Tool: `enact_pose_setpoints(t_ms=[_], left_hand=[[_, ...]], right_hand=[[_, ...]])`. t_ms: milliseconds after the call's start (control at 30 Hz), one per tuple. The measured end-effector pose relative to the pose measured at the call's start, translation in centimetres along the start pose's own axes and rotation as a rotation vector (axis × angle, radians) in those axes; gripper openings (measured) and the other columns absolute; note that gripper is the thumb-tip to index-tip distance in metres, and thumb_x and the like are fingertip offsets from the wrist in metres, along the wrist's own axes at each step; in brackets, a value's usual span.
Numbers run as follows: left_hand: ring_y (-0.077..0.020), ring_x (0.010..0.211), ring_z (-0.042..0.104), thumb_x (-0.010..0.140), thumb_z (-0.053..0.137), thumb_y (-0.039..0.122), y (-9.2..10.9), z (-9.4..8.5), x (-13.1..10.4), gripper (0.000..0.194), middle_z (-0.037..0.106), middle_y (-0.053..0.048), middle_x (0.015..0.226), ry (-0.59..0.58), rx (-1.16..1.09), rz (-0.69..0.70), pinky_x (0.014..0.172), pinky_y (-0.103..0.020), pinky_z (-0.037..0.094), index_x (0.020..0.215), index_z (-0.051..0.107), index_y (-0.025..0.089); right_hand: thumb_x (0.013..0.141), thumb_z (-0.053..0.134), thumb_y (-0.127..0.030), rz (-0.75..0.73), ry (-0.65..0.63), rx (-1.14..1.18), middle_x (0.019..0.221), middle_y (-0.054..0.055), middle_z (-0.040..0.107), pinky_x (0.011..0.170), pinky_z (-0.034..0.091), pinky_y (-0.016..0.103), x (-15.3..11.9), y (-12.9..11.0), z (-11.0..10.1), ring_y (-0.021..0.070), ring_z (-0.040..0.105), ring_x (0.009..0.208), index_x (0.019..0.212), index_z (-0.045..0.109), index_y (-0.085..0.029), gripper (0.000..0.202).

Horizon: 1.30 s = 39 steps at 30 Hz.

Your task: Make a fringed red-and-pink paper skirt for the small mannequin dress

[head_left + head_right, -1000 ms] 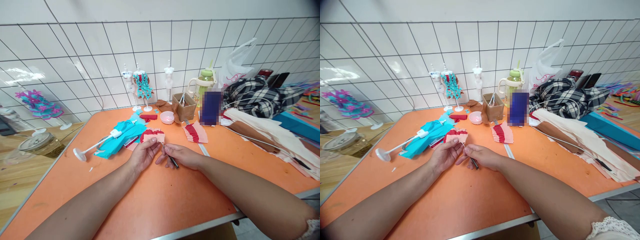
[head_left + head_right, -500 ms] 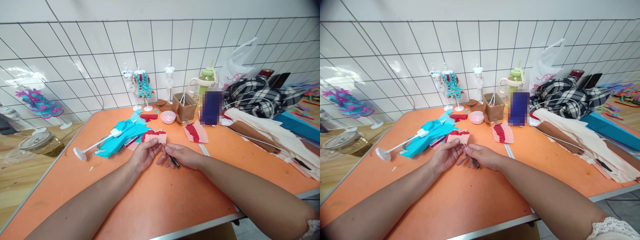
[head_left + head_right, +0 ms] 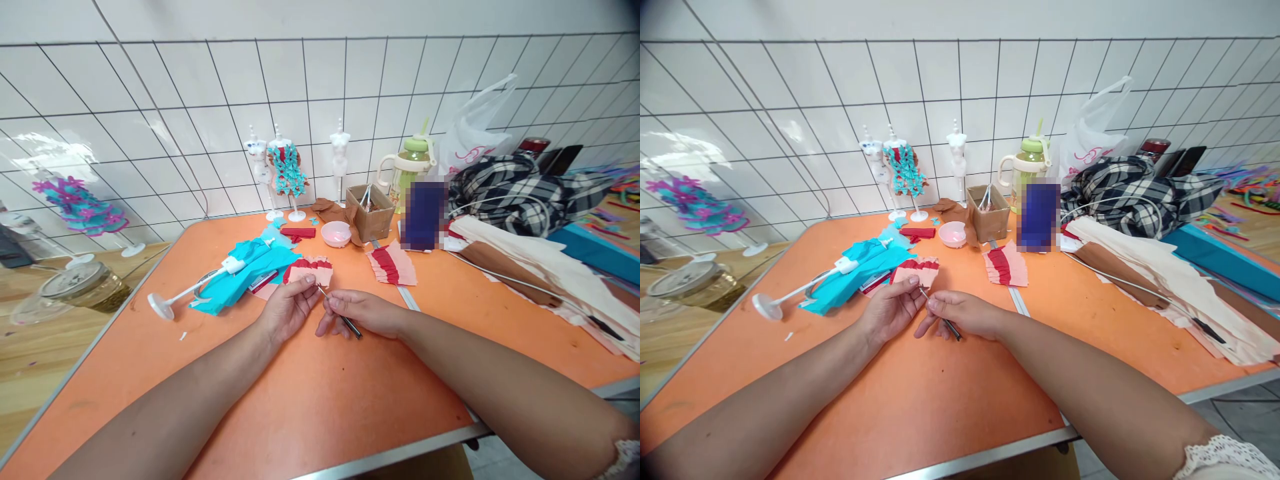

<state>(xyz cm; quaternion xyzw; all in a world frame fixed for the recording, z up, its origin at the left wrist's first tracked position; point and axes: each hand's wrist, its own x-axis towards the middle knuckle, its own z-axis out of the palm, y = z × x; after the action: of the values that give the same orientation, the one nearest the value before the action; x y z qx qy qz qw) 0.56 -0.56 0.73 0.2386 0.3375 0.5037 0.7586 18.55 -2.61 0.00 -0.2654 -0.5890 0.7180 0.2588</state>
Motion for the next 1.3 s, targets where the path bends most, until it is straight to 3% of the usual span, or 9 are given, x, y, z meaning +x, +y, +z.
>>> enact_pose_setpoints(t_ms=[400,1300], left_hand=[[-0.0134,0.065,0.068,0.077,0.060,0.003,0.1,0.0,0.0,0.011,0.070,-0.006,0.068,0.045,-0.035,0.010,0.070,-0.022,0.056,0.071,0.066,0.010],[-0.0134,0.065,0.068,0.078,0.061,0.005,0.0,-0.1,0.1,0.010,0.071,-0.006,0.069,0.021,-0.022,-0.002,0.070,-0.023,0.056,0.072,0.067,0.010]], right_hand=[[0.093,0.046,-0.057,-0.041,0.055,0.091,0.105,0.012,0.073,0.074,0.051,0.032,0.4,1.1,-0.2,0.0094,0.056,0.055,0.090,0.047,-0.020,0.037],[0.091,0.048,-0.060,-0.035,0.056,0.050,0.106,0.012,0.072,0.070,0.051,0.032,0.3,0.8,-0.1,0.0097,0.055,0.056,0.088,0.046,-0.020,0.040]])
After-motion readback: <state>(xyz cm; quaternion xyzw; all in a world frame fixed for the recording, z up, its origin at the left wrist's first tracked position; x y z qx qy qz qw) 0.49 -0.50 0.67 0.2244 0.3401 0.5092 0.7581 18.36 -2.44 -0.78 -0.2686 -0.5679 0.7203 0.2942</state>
